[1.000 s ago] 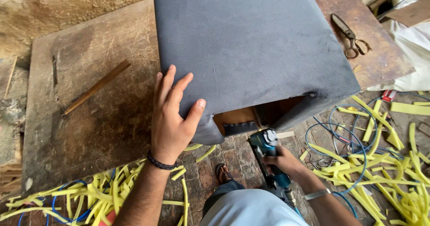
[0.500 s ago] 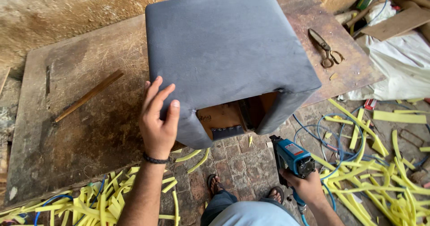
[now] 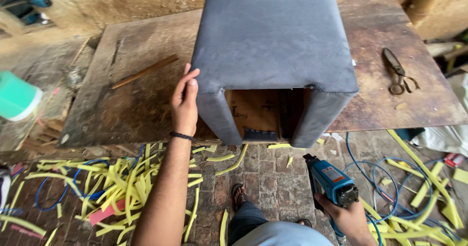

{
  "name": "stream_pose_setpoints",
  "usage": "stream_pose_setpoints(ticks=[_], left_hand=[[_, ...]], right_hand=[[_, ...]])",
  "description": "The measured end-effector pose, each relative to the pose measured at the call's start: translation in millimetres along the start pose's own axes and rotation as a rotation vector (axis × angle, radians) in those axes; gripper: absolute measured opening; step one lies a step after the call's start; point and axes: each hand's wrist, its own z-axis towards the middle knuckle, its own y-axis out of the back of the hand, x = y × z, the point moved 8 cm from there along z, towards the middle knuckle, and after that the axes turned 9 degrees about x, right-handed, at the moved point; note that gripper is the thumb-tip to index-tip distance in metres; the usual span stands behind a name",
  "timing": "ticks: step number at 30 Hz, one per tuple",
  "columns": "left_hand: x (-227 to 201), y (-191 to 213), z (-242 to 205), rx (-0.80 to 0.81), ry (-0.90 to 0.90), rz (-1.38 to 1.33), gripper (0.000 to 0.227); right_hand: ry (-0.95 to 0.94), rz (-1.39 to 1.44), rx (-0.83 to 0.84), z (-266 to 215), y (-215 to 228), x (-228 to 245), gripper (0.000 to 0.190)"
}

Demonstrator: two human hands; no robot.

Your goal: The person wraps a cardboard box with gray fabric, trims excess material with shears, and secures the fabric using a pneumatic staple gun. The person folds and staples the fabric along the edges and corners to create a finished upholstered box.

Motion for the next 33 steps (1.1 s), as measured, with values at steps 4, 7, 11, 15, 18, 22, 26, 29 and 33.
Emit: stream_pose_setpoints(ticks=[4, 7, 11, 15, 18, 22, 26, 29, 33], left_hand=[[-3.5, 0.4, -0.9, -0.024, 0.022, 0.044, 0.03], [-9.4, -3.1, -3.3, -0.035, 0.012, 0.1, 0.031], [-14.4, -4.2, -4.0, -0.03, -0.017, 0.128, 0.031], [-9.8, -5.8, -6.6, -0.049, -0.029, 0.162, 0.035], [-3.2, -6.2, -19.2, -0.054, -0.057, 0.103, 0.058], [32.6, -20.5, -56.4, -0.094, 0.135, 0.333, 0.116], [60.1, -33.9, -77.2, -0.159, 0.211, 0.481, 0.121], [74.9, -40.5, -66.9, -0.185, 0.24, 0.417, 0.126], [79.9, -42.0, -65.6, -0.205, 0.271, 0.354, 0.129]], right_hand=[[0.024, 0.056, 0.038, 3.2, -4.1, -0.1, 0.031], [0.042, 0.032, 0.076, 5.0, -10.5, 9.6, 0.032], [-0.008, -0.066, 0.101, 11.2, -17.4, 22.4, 0.033], [0.132, -0.1, 0.042, 13.0, -10.1, 47.3, 0.035], [0.097, 0.129, -0.062, 11.1, 3.9, 58.9, 0.034], [0.094, 0.224, -0.467, -1.5, 56.6, 89.7, 0.024], [0.441, 0.319, -0.489, 16.5, 82.6, 153.0, 0.015], [0.247, 0.098, -0.563, 44.4, 96.5, 164.6, 0.021], [0.135, 0.143, -0.316, 124.2, 104.1, 142.4, 0.021]])
